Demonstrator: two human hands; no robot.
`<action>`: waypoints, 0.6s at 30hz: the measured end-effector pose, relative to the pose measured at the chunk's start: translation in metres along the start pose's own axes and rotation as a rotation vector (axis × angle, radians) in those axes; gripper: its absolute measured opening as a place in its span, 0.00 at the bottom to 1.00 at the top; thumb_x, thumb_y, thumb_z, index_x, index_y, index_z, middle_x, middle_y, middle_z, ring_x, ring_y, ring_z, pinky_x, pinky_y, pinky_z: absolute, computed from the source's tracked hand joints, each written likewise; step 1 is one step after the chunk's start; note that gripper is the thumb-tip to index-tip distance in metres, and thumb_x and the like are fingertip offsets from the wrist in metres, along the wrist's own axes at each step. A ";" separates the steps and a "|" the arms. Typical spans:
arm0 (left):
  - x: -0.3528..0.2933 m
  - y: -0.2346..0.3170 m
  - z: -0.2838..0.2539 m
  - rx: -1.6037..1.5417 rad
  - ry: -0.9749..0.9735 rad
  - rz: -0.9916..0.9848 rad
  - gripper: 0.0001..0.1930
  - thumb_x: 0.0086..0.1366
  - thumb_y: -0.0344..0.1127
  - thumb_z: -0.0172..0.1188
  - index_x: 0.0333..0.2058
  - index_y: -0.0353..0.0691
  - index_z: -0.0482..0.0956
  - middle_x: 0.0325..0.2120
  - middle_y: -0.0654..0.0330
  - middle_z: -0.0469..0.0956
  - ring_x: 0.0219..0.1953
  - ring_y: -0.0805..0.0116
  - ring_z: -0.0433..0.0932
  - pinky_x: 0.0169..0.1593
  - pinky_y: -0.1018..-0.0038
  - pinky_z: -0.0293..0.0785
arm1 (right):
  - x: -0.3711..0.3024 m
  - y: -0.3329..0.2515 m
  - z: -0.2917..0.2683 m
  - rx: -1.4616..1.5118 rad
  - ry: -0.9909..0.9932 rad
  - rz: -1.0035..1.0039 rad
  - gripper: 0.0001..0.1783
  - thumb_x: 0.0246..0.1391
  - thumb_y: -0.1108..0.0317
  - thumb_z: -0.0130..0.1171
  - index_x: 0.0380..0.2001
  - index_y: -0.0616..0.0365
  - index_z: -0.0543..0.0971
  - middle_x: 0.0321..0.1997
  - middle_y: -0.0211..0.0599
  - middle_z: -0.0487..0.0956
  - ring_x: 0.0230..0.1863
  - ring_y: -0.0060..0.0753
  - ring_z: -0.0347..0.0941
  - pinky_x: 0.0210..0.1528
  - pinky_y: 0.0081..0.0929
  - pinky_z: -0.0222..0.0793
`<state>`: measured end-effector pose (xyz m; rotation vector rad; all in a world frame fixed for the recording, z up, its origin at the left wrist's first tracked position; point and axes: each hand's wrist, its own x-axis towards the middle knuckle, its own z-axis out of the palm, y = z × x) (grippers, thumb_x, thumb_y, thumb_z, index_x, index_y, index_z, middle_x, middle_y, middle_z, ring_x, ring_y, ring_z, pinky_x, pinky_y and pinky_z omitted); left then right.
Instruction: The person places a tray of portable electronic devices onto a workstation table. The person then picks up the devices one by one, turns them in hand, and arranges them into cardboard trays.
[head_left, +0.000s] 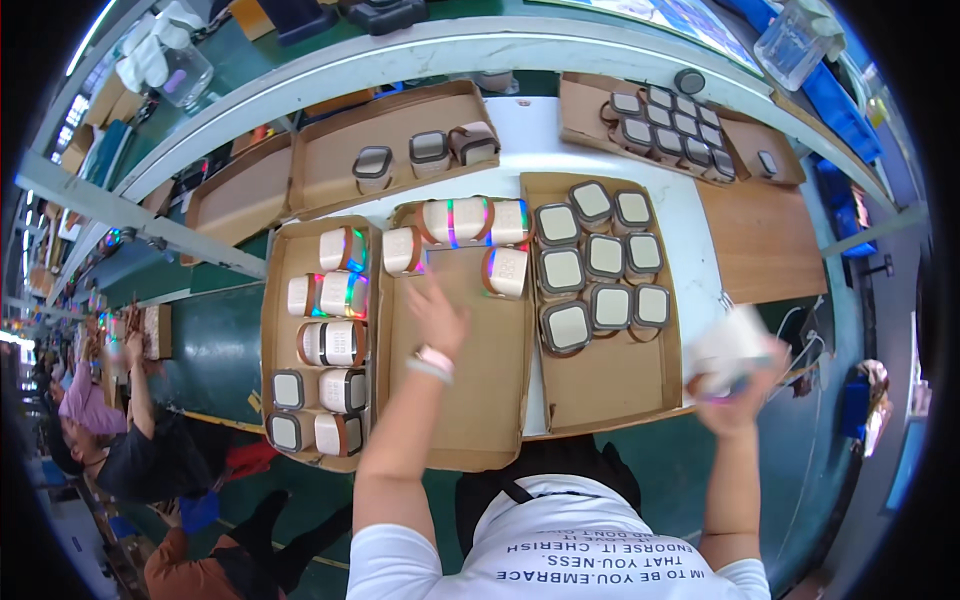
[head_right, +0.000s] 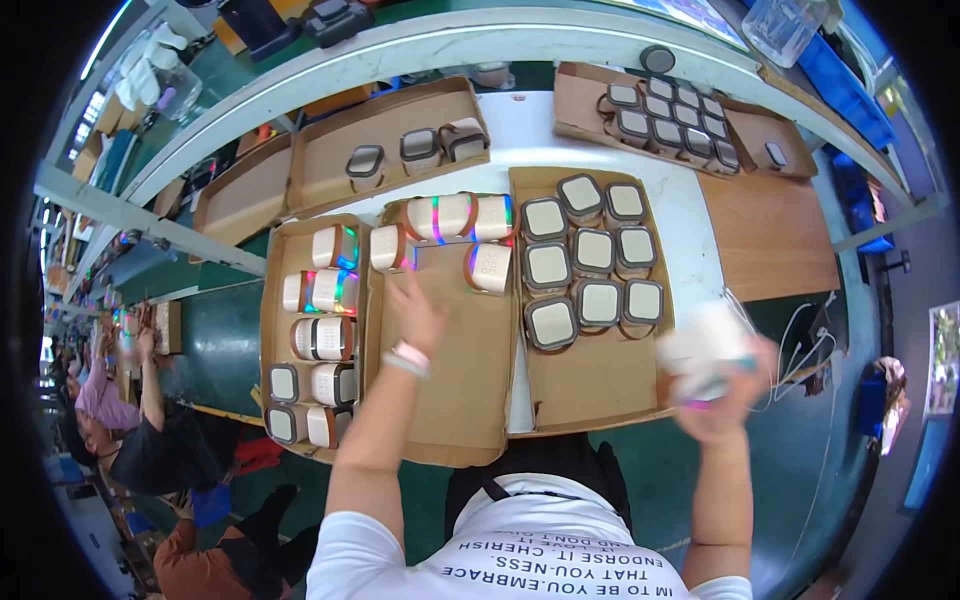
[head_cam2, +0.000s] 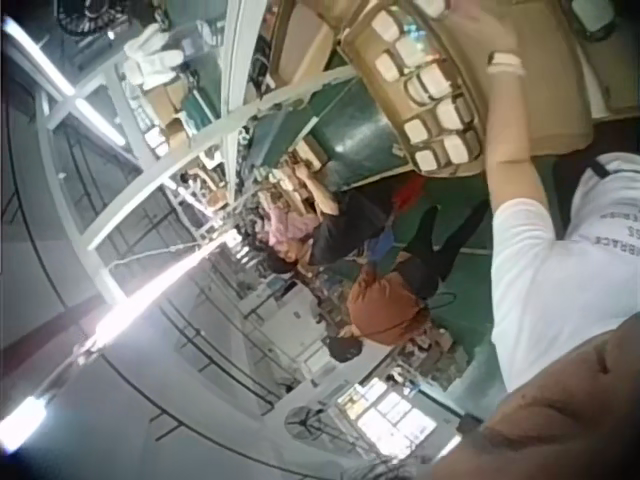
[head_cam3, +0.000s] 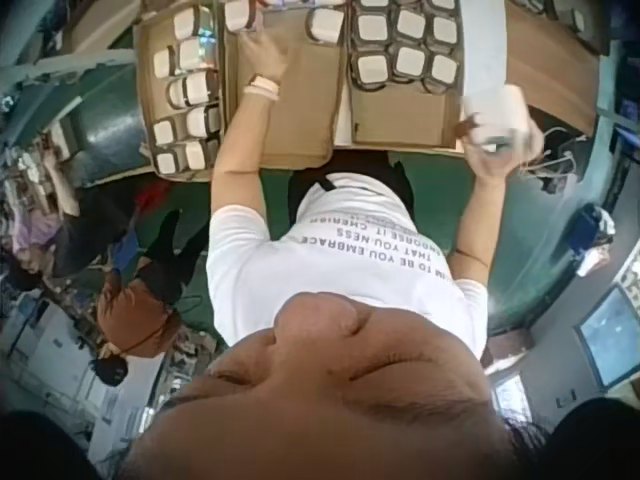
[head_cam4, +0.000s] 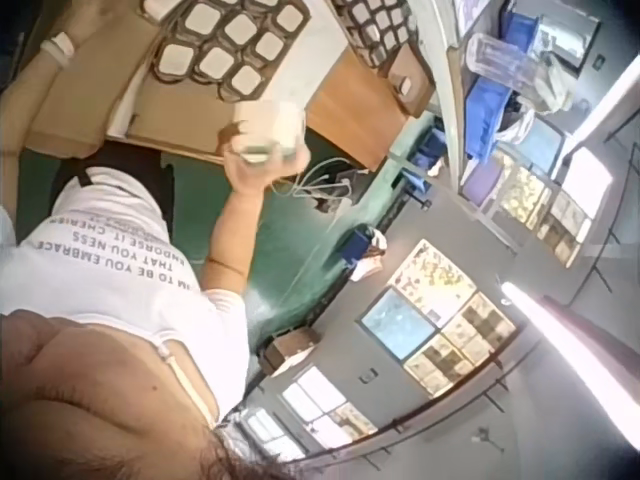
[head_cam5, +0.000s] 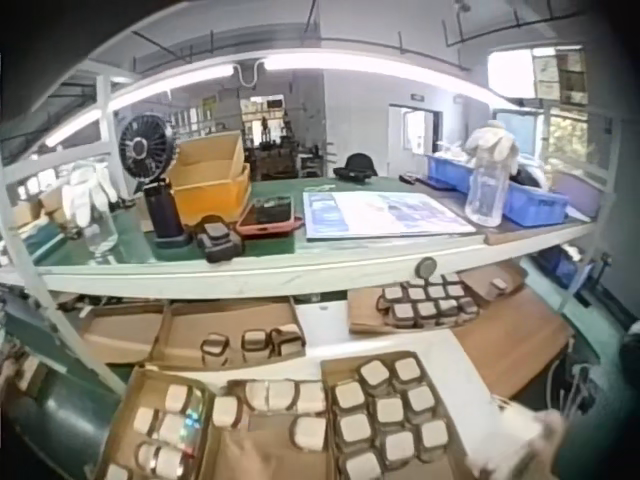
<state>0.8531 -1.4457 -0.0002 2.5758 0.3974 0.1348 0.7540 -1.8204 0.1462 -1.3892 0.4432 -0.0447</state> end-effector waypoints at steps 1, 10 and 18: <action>0.023 -0.013 0.001 0.119 0.098 0.023 0.50 0.45 0.39 0.67 0.62 0.39 0.44 0.59 0.31 0.44 0.60 0.34 0.49 0.61 0.53 0.50 | -0.010 -0.026 -0.001 -0.137 0.213 -0.320 0.34 0.35 0.59 0.64 0.47 0.46 0.61 0.51 0.47 0.61 0.49 0.48 0.62 0.49 0.44 0.60; 0.110 -0.075 0.006 0.187 0.069 -0.009 0.44 0.45 0.42 0.66 0.60 0.43 0.53 0.46 0.40 0.63 0.47 0.42 0.66 0.51 0.56 0.66 | -0.142 -0.112 -0.048 0.364 -0.501 -0.608 0.36 0.48 0.48 0.57 0.54 0.51 0.56 0.55 0.53 0.58 0.52 0.53 0.64 0.46 0.51 0.71; 0.009 -0.044 -0.088 -2.088 -0.320 -0.478 0.26 0.59 0.43 0.53 0.54 0.38 0.63 0.53 0.53 0.66 0.51 0.58 0.70 0.51 0.56 0.71 | -0.120 -0.130 0.006 0.510 -0.148 -0.763 0.34 0.47 0.44 0.52 0.53 0.52 0.64 0.57 0.45 0.63 0.54 0.45 0.64 0.56 0.44 0.61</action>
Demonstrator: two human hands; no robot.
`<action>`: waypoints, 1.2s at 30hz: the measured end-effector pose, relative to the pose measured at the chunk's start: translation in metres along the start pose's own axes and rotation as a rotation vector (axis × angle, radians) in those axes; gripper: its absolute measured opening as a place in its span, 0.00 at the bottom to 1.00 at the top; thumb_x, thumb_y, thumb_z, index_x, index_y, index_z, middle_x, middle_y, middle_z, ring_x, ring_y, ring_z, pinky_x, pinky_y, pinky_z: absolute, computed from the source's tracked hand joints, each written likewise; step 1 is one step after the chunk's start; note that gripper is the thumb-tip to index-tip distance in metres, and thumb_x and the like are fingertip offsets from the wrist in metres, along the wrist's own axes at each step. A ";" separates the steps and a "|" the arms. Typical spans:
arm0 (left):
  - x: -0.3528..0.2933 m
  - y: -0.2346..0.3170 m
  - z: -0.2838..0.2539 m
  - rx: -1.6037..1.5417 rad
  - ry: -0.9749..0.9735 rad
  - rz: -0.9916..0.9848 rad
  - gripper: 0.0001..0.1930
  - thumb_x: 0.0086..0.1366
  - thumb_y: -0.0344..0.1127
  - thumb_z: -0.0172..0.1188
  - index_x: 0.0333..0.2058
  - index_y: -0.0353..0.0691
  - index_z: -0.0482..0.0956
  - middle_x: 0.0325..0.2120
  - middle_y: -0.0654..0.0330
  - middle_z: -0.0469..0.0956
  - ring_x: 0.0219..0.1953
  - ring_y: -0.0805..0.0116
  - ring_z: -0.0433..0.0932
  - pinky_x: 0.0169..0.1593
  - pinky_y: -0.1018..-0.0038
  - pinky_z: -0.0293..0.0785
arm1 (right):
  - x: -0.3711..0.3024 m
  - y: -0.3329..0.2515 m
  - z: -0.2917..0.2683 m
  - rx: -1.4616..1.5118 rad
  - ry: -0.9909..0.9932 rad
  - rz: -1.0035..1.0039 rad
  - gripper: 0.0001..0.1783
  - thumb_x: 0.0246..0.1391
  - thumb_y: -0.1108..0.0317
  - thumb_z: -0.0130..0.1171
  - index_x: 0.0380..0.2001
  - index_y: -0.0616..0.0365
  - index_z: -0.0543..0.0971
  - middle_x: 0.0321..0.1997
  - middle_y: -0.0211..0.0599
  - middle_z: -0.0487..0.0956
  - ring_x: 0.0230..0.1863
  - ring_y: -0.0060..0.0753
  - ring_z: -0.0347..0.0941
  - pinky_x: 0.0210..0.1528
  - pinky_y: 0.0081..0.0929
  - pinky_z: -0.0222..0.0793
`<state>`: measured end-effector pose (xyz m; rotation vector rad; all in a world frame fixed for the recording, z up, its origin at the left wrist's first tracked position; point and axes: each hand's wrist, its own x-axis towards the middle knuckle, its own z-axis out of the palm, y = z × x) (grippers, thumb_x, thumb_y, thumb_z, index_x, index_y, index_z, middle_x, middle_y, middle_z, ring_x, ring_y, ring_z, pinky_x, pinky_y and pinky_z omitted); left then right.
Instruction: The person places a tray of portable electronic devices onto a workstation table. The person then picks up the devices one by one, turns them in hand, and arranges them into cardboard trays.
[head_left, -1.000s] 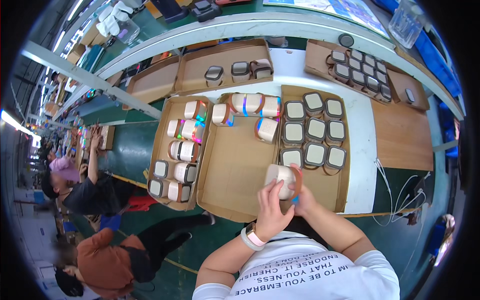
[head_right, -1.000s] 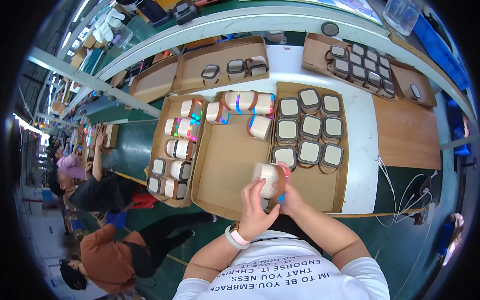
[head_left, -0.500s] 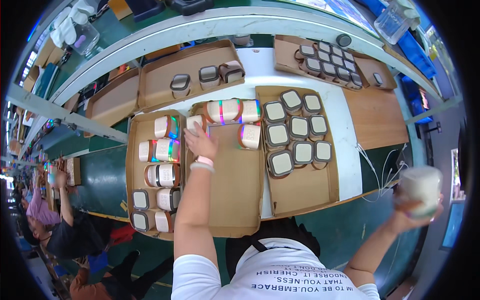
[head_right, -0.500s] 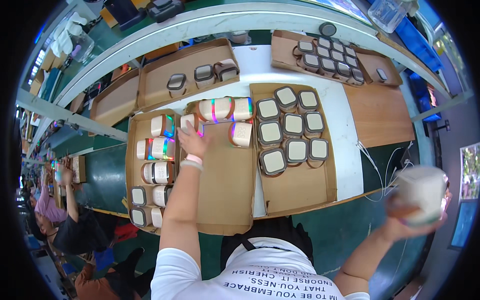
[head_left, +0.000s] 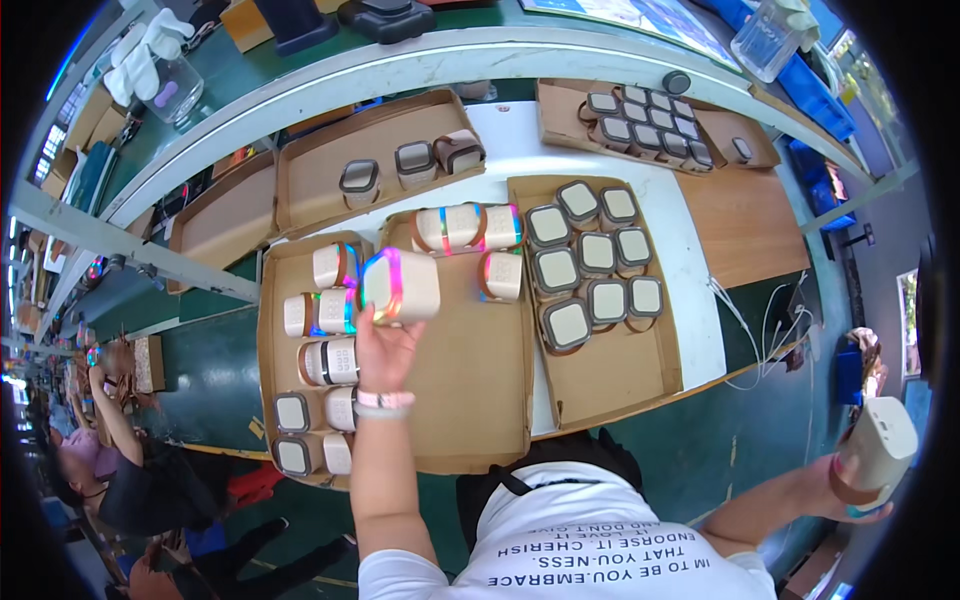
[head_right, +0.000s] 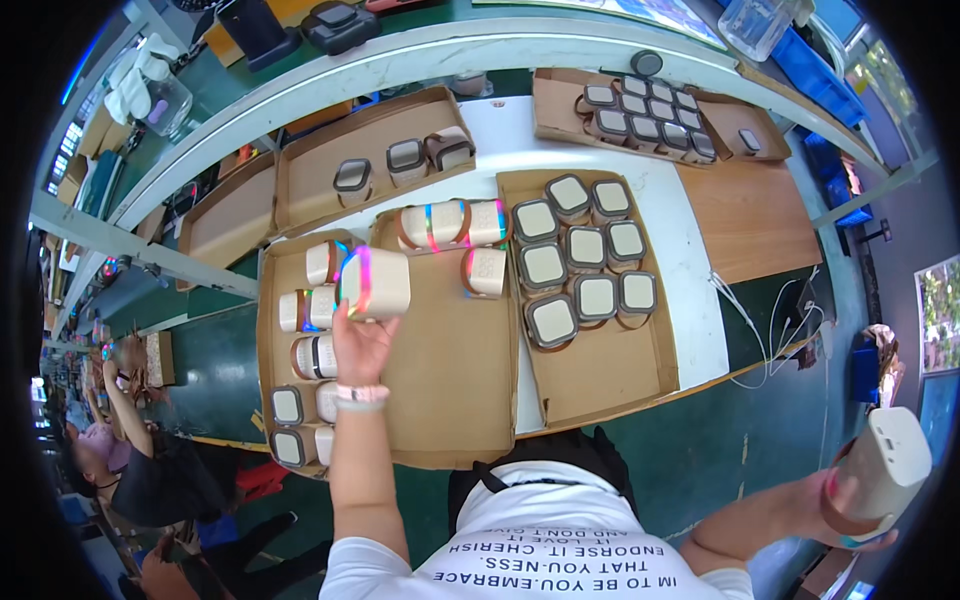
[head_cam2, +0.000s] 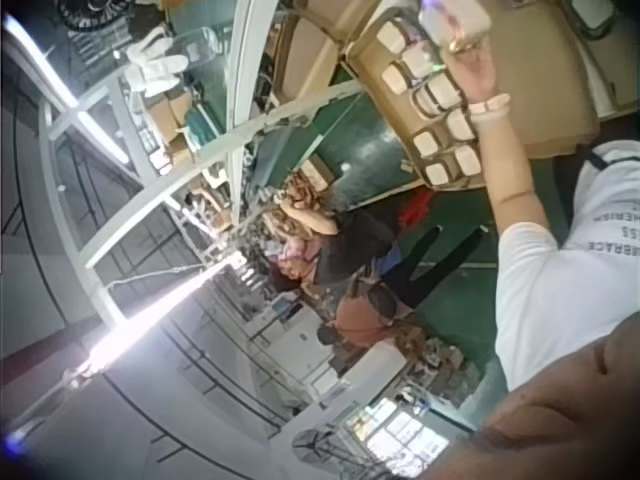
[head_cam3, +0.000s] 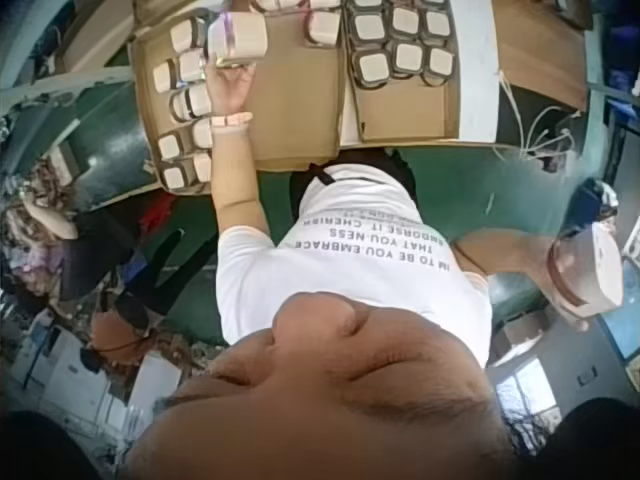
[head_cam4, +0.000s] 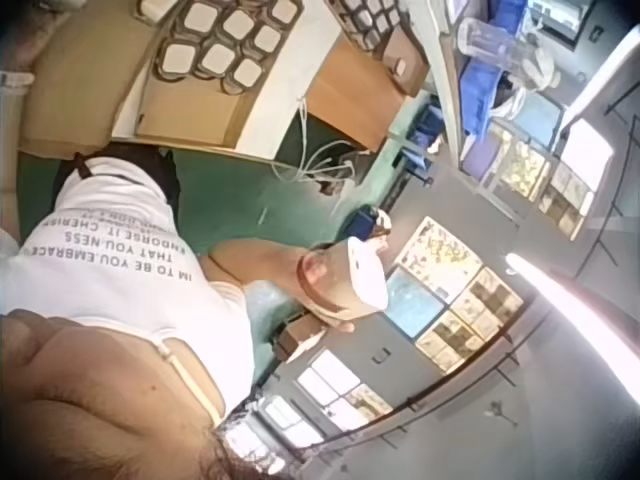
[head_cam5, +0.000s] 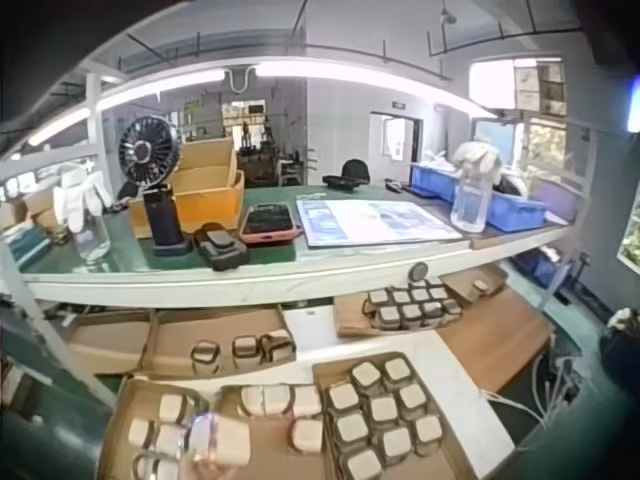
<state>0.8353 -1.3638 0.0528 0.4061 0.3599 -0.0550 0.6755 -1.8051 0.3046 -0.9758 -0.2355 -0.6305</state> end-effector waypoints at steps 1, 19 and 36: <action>-0.024 -0.005 0.014 0.005 0.001 0.007 0.26 0.59 0.43 0.53 0.54 0.38 0.63 0.53 0.53 0.66 0.51 0.58 0.70 0.51 0.56 0.71 | 0.001 0.007 0.000 -0.210 0.220 -0.221 0.35 0.48 0.43 0.51 0.55 0.51 0.63 0.57 0.44 0.64 0.54 0.45 0.64 0.57 0.47 0.59; -0.184 -0.072 0.062 -0.314 0.100 0.228 0.25 0.56 0.45 0.56 0.51 0.44 0.68 0.51 0.59 0.68 0.53 0.60 0.67 0.55 0.56 0.65 | -0.064 0.227 0.006 -0.609 -1.087 -0.145 0.44 0.28 0.61 0.69 0.54 0.45 0.62 0.48 0.48 0.62 0.49 0.54 0.60 0.51 0.48 0.56; -0.207 -0.145 0.032 0.070 0.343 0.125 0.26 0.57 0.41 0.53 0.54 0.41 0.63 0.52 0.56 0.67 0.53 0.56 0.67 0.53 0.60 0.67 | -0.028 0.253 -0.158 -1.766 -1.263 0.265 0.39 0.38 0.66 0.63 0.58 0.51 0.61 0.58 0.53 0.58 0.62 0.54 0.49 0.60 0.48 0.49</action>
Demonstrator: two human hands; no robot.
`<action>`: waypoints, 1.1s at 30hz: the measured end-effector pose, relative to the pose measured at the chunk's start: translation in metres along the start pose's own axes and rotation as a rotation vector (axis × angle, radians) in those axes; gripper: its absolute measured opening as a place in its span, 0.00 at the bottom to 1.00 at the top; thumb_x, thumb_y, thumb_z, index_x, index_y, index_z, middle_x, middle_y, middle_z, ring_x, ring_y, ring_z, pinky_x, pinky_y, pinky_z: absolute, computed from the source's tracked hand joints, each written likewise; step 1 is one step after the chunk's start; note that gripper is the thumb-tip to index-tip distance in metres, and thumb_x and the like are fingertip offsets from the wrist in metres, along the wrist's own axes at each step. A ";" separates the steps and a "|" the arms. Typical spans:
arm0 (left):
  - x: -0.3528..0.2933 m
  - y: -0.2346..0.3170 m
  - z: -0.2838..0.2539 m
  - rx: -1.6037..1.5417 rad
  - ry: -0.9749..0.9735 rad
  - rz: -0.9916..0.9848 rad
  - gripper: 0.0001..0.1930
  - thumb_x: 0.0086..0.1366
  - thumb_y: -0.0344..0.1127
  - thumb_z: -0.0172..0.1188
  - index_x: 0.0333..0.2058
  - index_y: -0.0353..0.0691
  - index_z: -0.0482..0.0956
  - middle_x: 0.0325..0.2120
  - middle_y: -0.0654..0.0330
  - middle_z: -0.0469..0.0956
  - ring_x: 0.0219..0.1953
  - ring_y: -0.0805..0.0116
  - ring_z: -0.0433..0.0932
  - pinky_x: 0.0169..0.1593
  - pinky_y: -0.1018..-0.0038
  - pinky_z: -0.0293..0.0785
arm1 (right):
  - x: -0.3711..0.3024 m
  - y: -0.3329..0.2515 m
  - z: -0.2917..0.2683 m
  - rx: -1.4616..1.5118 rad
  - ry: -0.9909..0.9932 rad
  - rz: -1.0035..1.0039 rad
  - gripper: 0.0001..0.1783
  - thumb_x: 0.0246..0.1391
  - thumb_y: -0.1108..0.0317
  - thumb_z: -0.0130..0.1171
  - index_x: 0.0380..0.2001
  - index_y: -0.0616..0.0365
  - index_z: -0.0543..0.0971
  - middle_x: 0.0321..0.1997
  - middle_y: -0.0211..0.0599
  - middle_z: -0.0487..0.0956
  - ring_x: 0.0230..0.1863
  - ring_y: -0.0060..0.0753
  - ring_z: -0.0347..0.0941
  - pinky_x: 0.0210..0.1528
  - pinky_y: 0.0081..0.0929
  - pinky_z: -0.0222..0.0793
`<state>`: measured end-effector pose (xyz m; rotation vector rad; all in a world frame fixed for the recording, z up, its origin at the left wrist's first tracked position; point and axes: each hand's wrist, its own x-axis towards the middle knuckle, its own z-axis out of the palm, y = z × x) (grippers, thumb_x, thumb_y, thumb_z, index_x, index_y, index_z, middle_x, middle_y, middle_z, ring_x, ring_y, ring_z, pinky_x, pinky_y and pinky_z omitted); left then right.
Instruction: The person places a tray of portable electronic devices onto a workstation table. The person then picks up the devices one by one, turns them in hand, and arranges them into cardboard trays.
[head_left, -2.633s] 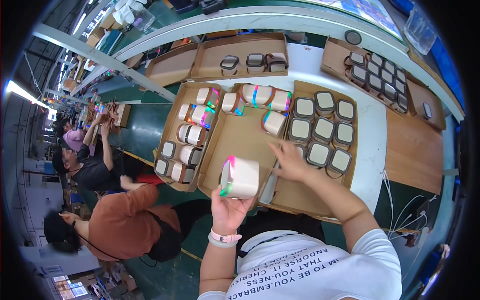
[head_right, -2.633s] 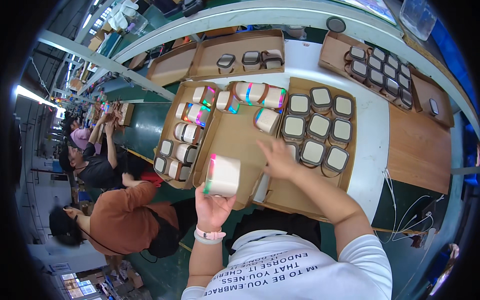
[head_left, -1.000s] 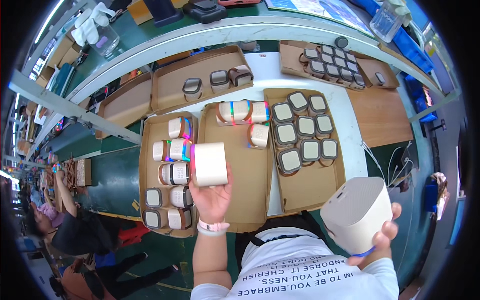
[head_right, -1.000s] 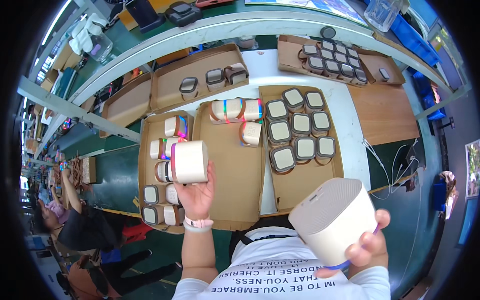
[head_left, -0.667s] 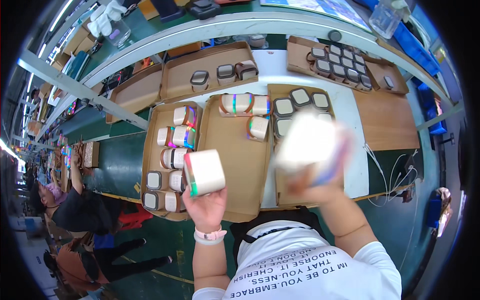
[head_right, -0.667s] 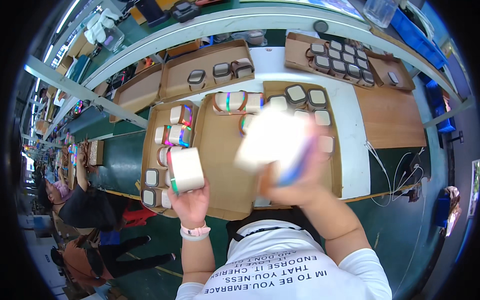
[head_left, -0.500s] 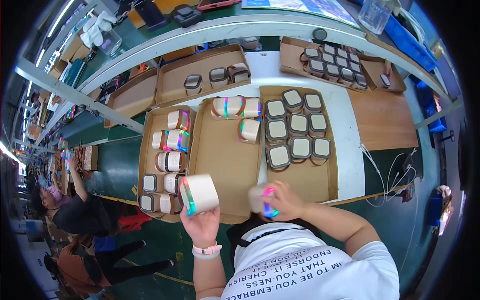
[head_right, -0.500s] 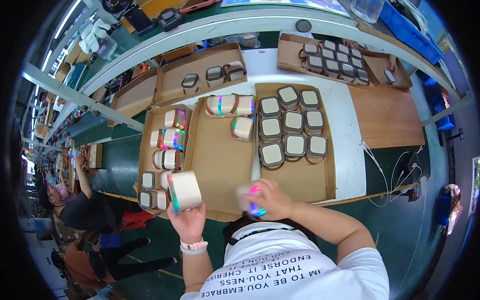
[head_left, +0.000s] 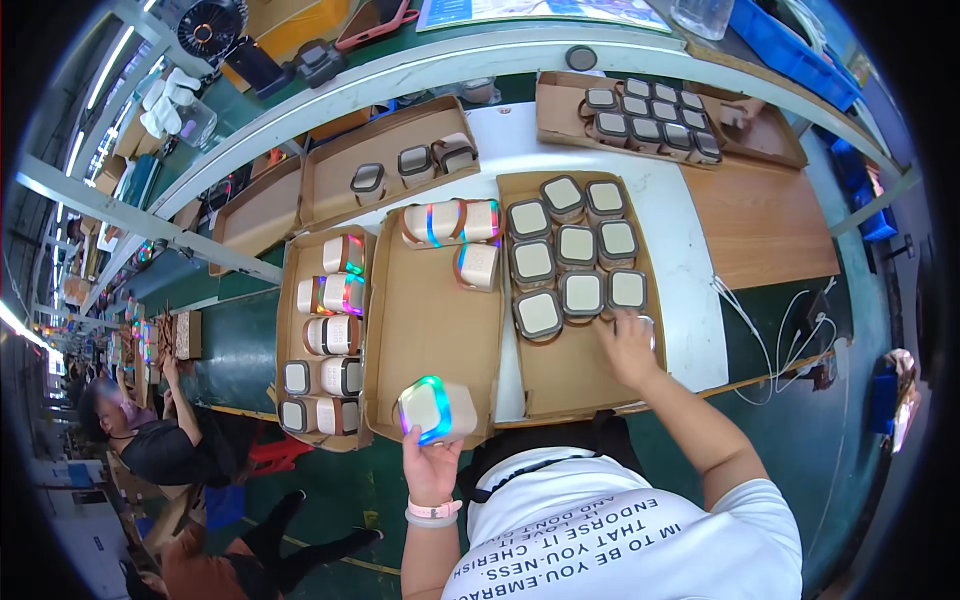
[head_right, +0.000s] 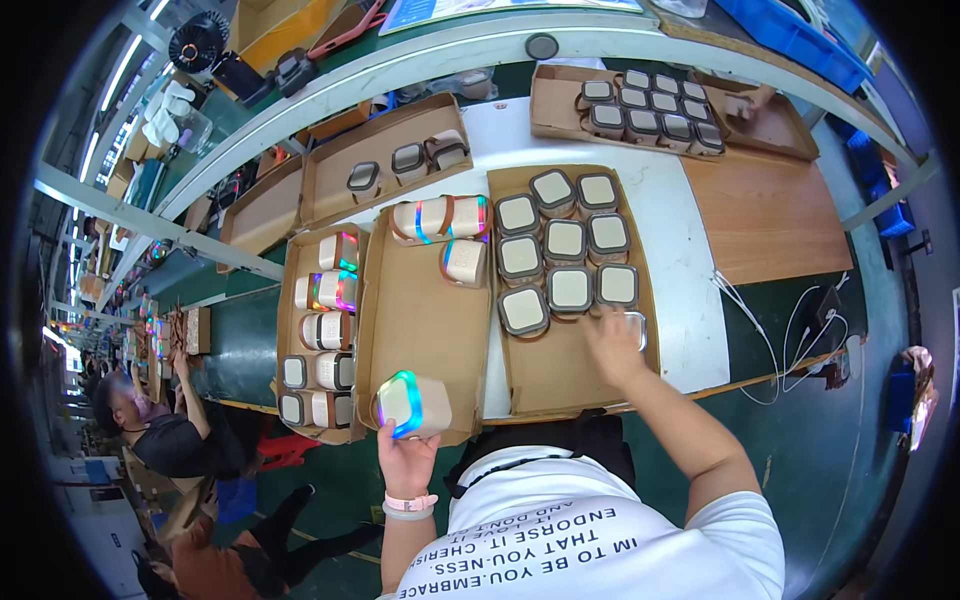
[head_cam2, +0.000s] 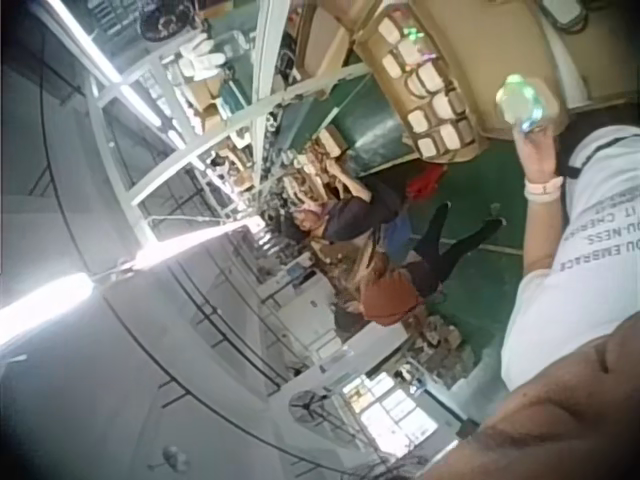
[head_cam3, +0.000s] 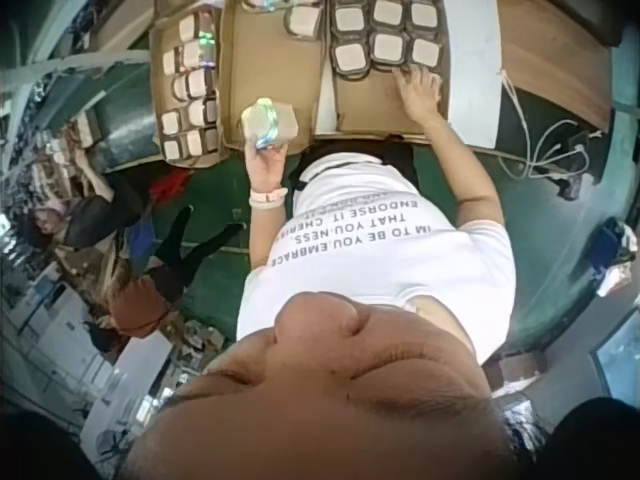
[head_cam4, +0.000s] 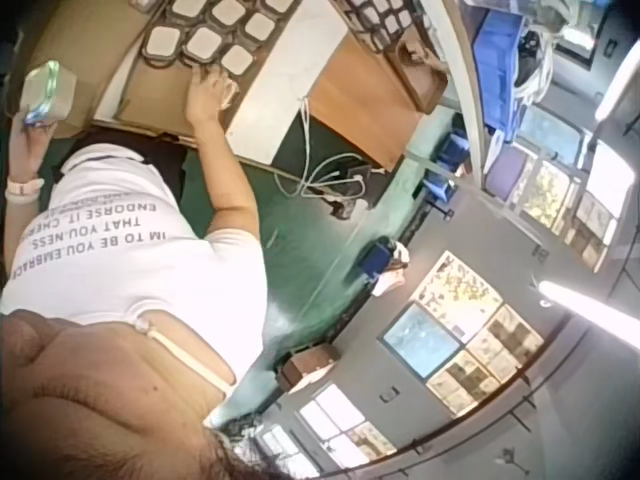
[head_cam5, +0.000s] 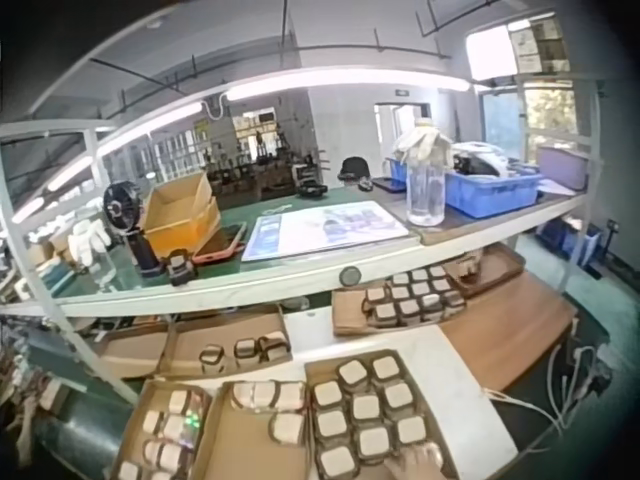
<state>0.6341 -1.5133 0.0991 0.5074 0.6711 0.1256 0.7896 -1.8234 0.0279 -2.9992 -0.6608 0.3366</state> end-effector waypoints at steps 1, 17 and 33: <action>0.003 -0.002 0.002 0.153 -0.026 0.057 0.26 0.57 0.38 0.54 0.54 0.39 0.62 0.52 0.57 0.67 0.53 0.58 0.67 0.54 0.64 0.66 | 0.000 -0.020 -0.020 0.168 -0.023 -0.044 0.40 0.40 0.66 0.63 0.59 0.51 0.60 0.59 0.54 0.57 0.63 0.56 0.49 0.61 0.49 0.49; 0.077 -0.044 0.102 1.082 -1.030 0.272 0.32 0.47 0.35 0.63 0.52 0.36 0.63 0.50 0.49 0.63 0.54 0.53 0.62 0.57 0.65 0.59 | -0.052 -0.053 -0.061 2.295 0.042 0.295 0.54 0.31 0.81 0.65 0.61 0.40 0.50 0.55 0.39 0.63 0.55 0.38 0.63 0.53 0.35 0.65; 0.267 -0.010 0.064 1.726 -0.306 0.791 0.08 0.54 0.23 0.50 0.33 0.35 0.73 0.26 0.44 0.75 0.31 0.44 0.74 0.36 0.58 0.70 | -0.254 0.012 -0.220 0.132 2.194 0.396 0.32 0.33 0.73 0.61 0.48 0.53 0.67 0.52 0.48 0.64 0.50 0.51 0.67 0.49 0.45 0.70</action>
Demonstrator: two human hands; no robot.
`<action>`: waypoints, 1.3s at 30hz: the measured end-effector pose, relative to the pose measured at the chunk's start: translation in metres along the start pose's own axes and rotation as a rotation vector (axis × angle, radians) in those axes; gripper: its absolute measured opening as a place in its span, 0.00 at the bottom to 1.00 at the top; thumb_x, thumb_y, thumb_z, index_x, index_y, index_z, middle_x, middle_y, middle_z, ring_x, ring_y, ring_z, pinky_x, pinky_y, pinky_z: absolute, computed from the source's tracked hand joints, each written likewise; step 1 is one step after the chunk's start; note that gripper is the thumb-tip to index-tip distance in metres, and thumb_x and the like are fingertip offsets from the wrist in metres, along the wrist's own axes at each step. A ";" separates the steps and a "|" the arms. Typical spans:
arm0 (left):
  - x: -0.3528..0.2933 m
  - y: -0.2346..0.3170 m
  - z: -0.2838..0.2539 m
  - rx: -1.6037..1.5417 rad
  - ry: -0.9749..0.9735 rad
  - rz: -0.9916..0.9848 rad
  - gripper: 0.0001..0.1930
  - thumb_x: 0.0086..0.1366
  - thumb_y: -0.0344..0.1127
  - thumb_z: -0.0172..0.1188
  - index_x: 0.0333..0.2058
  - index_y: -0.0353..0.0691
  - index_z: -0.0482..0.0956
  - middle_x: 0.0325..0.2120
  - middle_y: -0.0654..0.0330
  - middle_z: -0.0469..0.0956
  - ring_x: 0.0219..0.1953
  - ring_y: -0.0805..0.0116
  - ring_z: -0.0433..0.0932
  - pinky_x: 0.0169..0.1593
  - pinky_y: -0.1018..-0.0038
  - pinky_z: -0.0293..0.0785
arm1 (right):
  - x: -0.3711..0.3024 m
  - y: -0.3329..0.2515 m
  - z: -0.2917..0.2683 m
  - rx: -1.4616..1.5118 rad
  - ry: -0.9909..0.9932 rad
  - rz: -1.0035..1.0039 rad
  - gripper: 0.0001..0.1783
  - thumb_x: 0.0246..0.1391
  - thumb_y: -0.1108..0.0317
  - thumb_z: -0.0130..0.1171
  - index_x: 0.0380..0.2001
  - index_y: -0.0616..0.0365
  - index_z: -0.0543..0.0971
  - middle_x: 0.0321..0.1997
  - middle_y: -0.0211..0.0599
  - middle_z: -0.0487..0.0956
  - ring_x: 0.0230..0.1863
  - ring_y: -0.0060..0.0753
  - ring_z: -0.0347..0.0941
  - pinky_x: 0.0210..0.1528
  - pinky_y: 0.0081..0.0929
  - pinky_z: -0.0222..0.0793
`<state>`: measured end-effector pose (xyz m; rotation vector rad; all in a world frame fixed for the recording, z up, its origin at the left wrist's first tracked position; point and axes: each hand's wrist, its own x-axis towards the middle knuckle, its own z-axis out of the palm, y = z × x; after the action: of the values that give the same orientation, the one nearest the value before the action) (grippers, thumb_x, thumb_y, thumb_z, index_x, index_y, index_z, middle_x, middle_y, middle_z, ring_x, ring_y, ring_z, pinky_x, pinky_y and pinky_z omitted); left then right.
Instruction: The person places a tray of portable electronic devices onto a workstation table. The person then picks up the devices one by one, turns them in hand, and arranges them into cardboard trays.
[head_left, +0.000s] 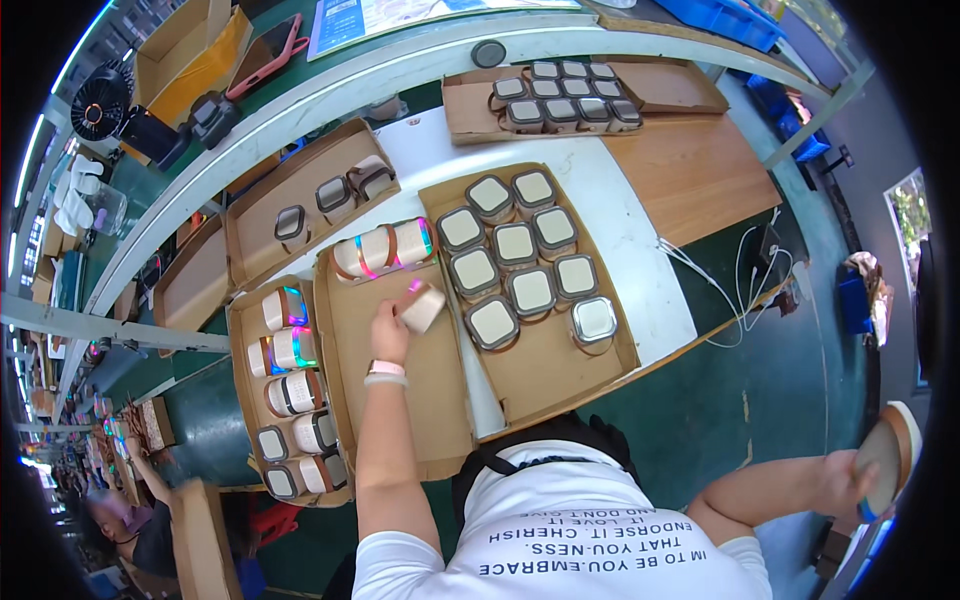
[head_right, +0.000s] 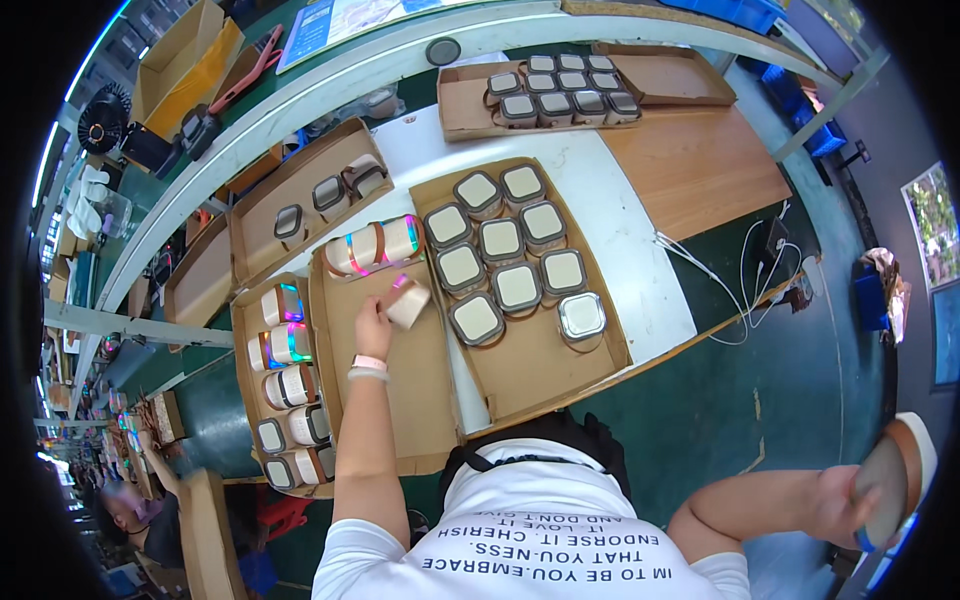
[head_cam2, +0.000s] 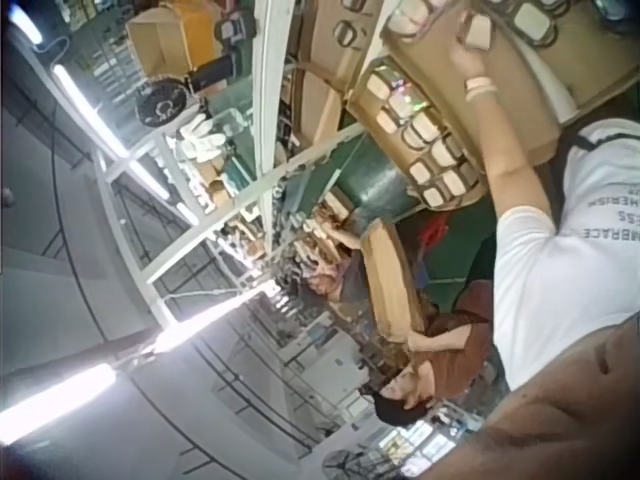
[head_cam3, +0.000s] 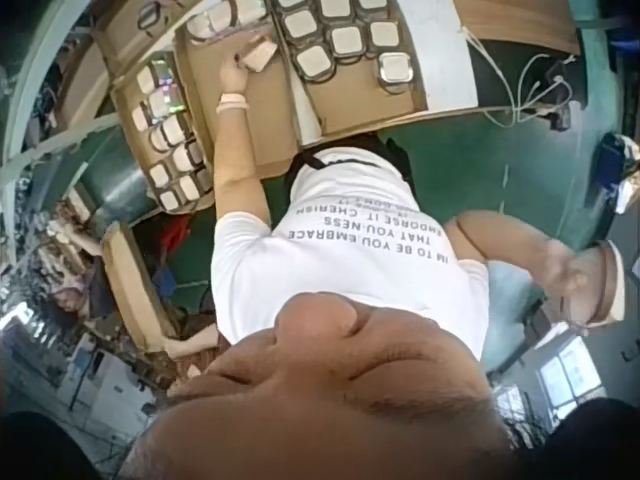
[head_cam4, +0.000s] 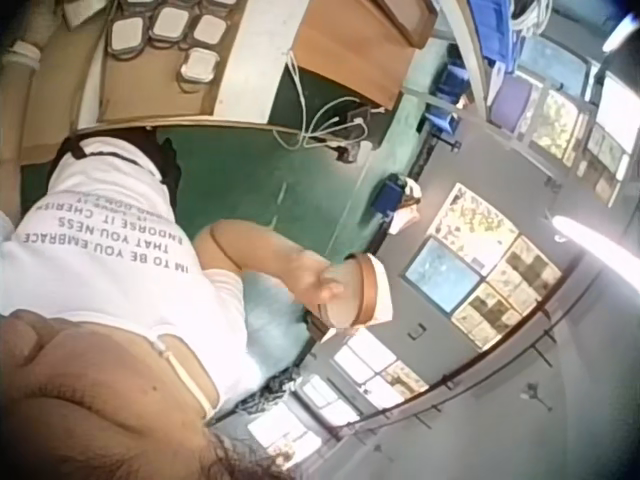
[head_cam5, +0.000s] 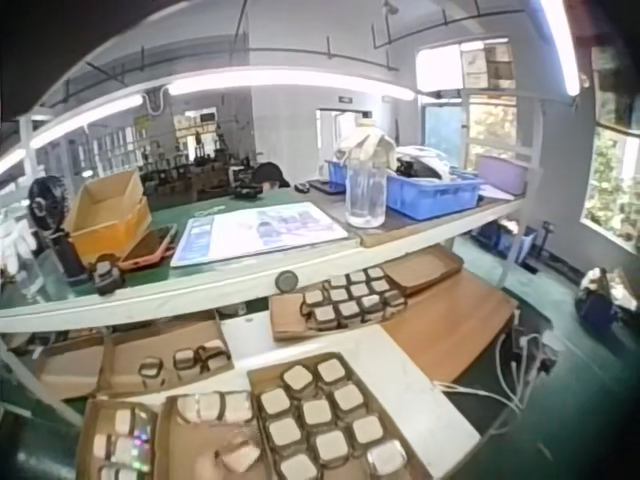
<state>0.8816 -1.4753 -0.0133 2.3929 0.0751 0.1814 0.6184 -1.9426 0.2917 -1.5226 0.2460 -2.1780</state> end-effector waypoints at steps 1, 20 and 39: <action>-0.009 0.000 -0.009 -0.025 -0.013 0.021 0.09 0.53 0.22 0.49 0.34 0.35 0.73 0.26 0.45 0.75 0.32 0.44 0.74 0.37 0.58 0.70 | -0.003 0.002 -0.003 0.141 -0.022 0.063 0.30 0.36 0.69 0.60 0.48 0.52 0.67 0.54 0.48 0.63 0.51 0.52 0.66 0.50 0.47 0.69; -0.061 -0.058 0.022 -0.667 0.108 -0.831 0.17 0.57 0.46 0.60 0.23 0.39 0.67 0.12 0.67 0.64 0.10 0.76 0.60 0.11 0.75 0.55 | -0.073 -0.011 0.058 -0.111 -0.443 -0.382 0.40 0.37 0.61 0.65 0.55 0.53 0.60 0.48 0.45 0.69 0.40 0.49 0.74 0.38 0.41 0.75; -0.159 0.146 -0.090 -2.121 -0.240 -0.598 0.24 0.60 0.47 0.51 0.52 0.41 0.67 0.51 0.54 0.69 0.51 0.55 0.70 0.52 0.58 0.70 | -0.289 0.054 0.068 0.477 -1.506 1.312 0.44 0.27 0.69 0.64 0.55 0.50 0.62 0.56 0.42 0.64 0.58 0.46 0.60 0.57 0.46 0.59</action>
<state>0.7108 -1.5393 0.1337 0.2101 0.2857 -0.2440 0.7753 -1.8460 0.0529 -1.5234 0.0992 0.1055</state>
